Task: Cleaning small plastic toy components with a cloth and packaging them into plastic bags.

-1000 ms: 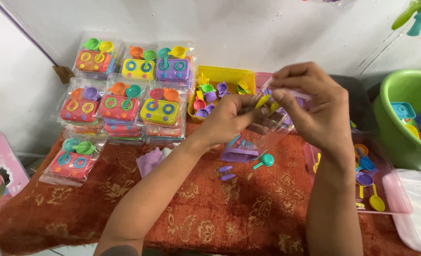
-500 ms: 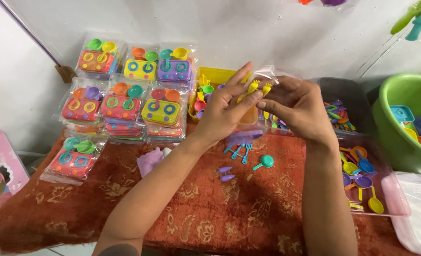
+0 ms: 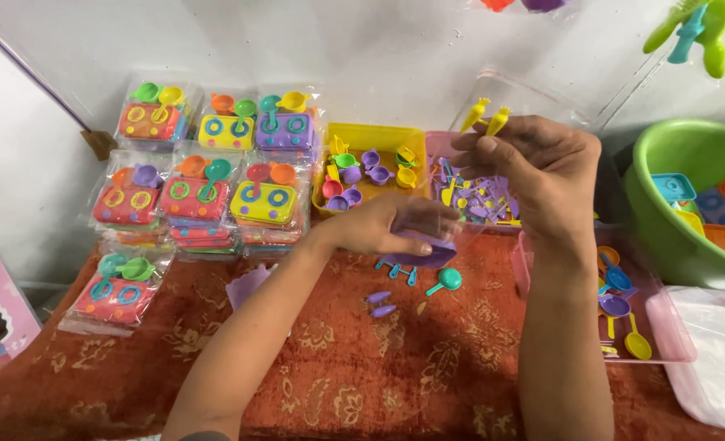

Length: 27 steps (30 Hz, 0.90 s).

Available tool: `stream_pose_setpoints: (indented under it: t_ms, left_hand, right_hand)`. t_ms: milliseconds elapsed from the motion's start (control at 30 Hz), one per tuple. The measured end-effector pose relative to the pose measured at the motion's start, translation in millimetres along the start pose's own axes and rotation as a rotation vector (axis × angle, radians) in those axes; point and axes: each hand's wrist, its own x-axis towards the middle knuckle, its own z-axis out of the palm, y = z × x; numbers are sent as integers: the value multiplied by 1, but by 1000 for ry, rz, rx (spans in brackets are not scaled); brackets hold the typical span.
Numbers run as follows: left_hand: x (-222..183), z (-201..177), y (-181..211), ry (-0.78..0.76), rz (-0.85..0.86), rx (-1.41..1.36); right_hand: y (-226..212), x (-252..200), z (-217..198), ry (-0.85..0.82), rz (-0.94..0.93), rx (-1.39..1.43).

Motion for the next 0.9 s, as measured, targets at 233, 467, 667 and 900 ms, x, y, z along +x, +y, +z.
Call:
stream_pose_setpoints:
  t_ms: [233,467,667,900]
  left_hand:
    - [8,-5,-11,93,-99,188]
    - [7,-1,-10,75,-144,22]
    - [8,0,1,150,-134,42]
    - [17,7,1,347,-71,-263]
  right_hand:
    - [-10,2,-9,-17,-60,-65]
    - [-5,6,-11,-122,-66,-70]
    - [-7,8,-12,-319,50,-222]
    - [19,7,-13,-278,-78,-244]
